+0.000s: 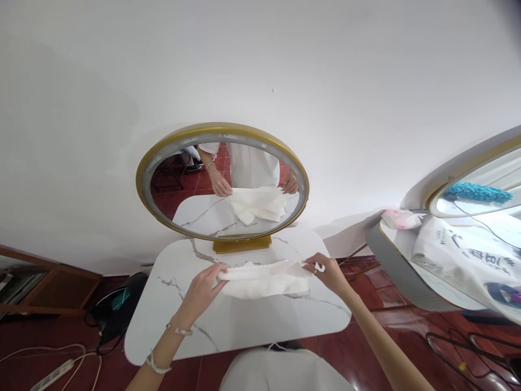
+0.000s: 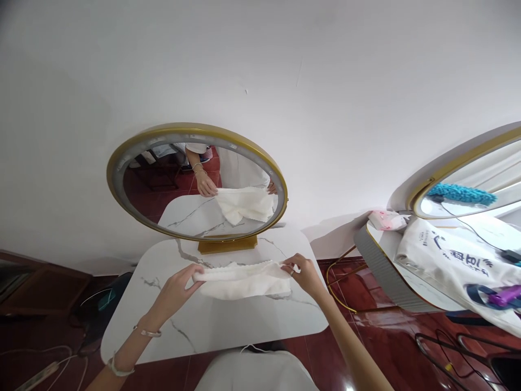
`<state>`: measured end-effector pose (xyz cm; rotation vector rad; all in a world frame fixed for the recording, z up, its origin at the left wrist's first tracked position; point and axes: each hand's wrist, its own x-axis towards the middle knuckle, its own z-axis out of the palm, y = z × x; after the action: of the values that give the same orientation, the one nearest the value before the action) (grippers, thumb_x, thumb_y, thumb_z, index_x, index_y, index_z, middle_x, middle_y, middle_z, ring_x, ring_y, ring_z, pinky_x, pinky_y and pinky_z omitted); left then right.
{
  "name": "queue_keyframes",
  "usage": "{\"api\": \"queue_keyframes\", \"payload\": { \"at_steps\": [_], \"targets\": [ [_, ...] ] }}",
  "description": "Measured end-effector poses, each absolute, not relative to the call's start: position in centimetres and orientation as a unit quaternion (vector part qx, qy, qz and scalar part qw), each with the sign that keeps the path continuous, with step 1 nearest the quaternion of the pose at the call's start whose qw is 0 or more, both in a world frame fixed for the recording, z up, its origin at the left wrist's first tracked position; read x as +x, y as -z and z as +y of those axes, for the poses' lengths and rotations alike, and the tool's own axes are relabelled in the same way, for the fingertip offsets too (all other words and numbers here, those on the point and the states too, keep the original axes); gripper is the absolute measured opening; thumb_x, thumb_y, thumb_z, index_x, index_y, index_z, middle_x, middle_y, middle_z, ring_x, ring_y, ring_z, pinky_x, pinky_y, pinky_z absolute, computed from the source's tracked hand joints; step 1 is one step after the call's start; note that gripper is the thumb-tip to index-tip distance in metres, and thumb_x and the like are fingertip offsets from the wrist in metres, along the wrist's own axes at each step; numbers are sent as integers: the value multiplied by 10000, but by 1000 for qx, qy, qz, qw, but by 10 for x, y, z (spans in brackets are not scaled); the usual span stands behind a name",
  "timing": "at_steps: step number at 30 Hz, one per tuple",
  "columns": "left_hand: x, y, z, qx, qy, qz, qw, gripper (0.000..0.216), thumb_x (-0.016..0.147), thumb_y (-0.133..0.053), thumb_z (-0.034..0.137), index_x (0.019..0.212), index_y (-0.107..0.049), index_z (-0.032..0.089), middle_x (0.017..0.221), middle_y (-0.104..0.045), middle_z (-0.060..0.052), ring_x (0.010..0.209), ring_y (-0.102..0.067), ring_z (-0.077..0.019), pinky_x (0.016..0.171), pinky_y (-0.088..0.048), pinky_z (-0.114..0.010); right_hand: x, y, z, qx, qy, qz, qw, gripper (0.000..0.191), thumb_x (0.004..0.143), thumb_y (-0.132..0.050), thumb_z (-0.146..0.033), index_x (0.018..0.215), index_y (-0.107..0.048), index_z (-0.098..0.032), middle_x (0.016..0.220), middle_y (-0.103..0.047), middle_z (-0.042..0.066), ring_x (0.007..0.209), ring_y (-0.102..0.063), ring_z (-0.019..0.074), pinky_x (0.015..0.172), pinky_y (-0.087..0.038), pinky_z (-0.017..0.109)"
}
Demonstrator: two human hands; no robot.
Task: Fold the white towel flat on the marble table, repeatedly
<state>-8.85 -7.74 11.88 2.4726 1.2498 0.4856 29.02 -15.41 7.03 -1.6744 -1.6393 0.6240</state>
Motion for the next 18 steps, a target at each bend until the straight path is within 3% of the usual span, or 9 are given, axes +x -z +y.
{"api": "queue_keyframes", "payload": {
  "at_steps": [4, 9, 14, 18],
  "targets": [
    [-83, -120, -75, 849, -145, 463, 209, 249, 870, -546, 472, 847, -578, 226, 793, -636, 23, 710, -617, -151, 615, -470, -242, 306, -104, -149, -633, -204, -674, 321, 366, 888, -522, -513, 838, -709, -202, 781, -695, 57, 612, -547, 143, 606, -448, 271],
    [-82, -129, -64, 833, -200, 409, 313, 313, 874, -561, 433, 687, -621, 190, 817, -675, -21, 751, -632, -146, 687, -516, -254, 328, -154, -151, -630, -226, -692, 272, 403, 855, -543, -561, 782, -720, -206, 731, -704, 62, 593, -575, 154, 586, -465, 276],
    [-79, -177, -60, 787, -306, 381, 377, 245, 803, -665, 408, 716, -691, 180, 845, -711, -62, 750, -664, -158, 682, -575, -263, 350, -209, -173, -604, -313, -664, 312, 386, 789, -627, -595, 796, -716, -220, 837, -718, 78, 757, -666, 208, 656, -548, 299],
    [-77, -216, -74, 801, -302, 355, 375, 175, 795, -681, 367, 717, -680, 211, 775, -712, -31, 745, -671, -163, 702, -577, -274, 358, -231, -201, -627, -217, -677, 319, 295, 803, -638, -547, 763, -714, -265, 806, -709, 79, 720, -668, 206, 567, -548, 284]
  ]
}}
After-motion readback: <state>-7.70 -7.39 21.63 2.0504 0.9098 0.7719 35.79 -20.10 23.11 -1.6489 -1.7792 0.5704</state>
